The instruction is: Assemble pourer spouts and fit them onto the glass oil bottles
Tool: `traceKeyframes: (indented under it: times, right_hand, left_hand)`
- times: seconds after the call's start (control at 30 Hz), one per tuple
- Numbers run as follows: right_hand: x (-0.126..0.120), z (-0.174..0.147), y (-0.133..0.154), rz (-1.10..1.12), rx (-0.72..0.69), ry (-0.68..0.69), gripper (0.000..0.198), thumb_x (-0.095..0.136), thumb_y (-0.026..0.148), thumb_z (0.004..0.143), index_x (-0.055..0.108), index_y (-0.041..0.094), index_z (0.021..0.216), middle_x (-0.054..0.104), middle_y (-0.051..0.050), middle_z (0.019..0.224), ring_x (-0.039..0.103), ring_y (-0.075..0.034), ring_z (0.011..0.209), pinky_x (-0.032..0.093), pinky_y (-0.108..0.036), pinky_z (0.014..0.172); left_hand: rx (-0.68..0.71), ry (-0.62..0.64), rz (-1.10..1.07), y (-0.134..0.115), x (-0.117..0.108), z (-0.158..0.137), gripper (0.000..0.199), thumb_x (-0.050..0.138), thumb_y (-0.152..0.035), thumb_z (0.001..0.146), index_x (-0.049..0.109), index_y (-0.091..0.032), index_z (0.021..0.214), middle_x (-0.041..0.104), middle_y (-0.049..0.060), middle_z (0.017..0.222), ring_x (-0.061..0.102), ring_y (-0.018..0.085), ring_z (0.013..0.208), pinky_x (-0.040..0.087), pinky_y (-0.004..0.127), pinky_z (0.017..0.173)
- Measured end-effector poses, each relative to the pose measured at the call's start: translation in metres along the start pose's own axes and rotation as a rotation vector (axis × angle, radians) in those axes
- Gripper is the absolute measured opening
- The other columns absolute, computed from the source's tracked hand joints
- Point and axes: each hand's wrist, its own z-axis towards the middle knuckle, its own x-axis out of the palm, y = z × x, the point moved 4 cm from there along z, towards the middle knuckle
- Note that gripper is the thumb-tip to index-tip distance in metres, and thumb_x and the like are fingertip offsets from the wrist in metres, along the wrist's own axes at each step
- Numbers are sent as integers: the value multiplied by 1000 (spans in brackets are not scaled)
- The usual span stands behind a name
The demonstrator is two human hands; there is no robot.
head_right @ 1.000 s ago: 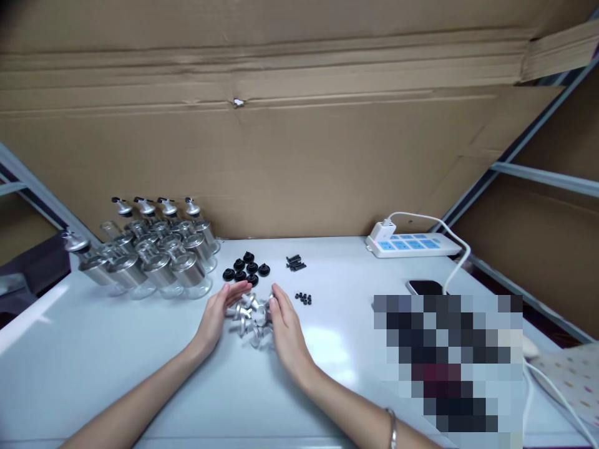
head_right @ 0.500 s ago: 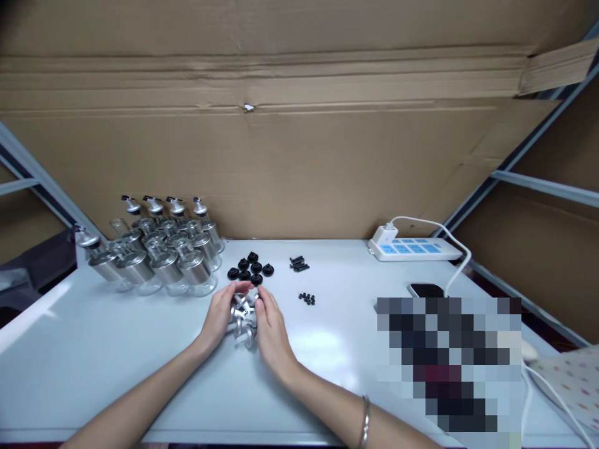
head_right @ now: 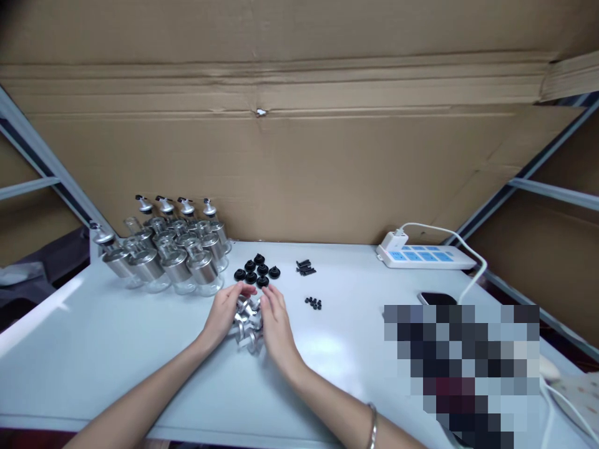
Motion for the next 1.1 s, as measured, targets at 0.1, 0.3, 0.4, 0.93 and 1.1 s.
traceKeyframes:
  times: [0.1,0.3,0.4,0.93,1.1]
  right_hand:
    - [-8,17,18,26,-70,-94,47,48,58,81,64,23,108,53,-10,132,42,-26,129,26,-48,112]
    - [-43,44,53,95,-217,-262,42,45,55,84,61,21,103,58,-9,118,55,-24,107,40,-46,97]
    - [-66,47,59,131,-273,-393,34,46,49,84,61,20,94,60,-7,106,55,-22,102,44,-40,88]
    - [-95,44,67,99,-357,-473,26,48,44,83,58,20,86,59,-4,91,56,-18,90,44,-32,75]
    - [-95,43,68,67,-367,-452,27,48,45,83,59,20,84,60,-4,89,56,-18,87,44,-33,74]
  left_hand:
    - [108,-14,88,-9,-6,-2,39,40,-39,90,70,-17,80,72,6,82,63,22,83,45,34,78]
    - [365,-103,170,-27,-20,-4,36,34,-32,94,66,-18,83,69,6,84,60,20,86,43,35,81]
    - [498,-217,190,-32,-35,-2,33,33,-30,94,63,-18,90,65,5,82,58,19,83,43,34,79]
    - [251,-1072,114,10,-249,63,32,51,-4,80,39,-13,109,49,11,120,52,17,112,42,35,99]
    - [227,-928,108,20,-262,76,23,54,-11,85,43,-15,106,61,4,100,62,15,93,47,35,92]
